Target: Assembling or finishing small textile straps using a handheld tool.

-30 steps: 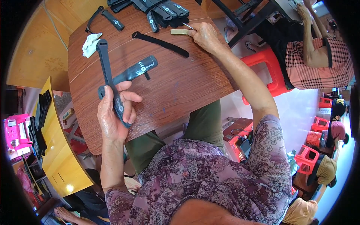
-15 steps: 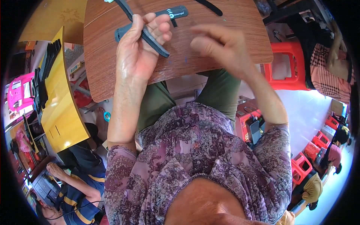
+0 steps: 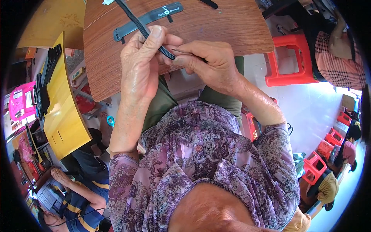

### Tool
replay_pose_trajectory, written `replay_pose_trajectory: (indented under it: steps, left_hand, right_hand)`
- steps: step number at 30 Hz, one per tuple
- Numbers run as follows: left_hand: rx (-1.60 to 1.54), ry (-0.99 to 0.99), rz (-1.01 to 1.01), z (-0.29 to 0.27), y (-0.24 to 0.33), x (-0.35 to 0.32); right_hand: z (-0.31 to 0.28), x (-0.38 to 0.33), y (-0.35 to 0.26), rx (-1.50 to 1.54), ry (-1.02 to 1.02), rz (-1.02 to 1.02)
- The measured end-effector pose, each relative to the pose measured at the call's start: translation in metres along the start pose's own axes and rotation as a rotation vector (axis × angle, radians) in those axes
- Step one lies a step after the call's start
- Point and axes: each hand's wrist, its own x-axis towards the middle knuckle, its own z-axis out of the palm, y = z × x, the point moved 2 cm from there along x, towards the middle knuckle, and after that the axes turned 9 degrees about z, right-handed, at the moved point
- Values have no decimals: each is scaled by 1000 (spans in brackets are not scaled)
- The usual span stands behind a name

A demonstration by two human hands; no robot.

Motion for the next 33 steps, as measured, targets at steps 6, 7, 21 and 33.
replay_pose_trajectory:
  steps: [6,7,21,33]
  left_hand:
    - [-179,6,-54,-8,1,-2]
    - [-252,34,-100,-5,1,-3]
    - [-217,160,-14,1,3,-5]
    - [-153,252,7,10,-1,-4]
  right_hand:
    - [-5,-4,-8,-58,-36,116]
    - [-6,-7,-9,-43,-8,145]
    - [4,-20,-18,-220,7,-14]
    - [10,-19,-13,28,56,-56]
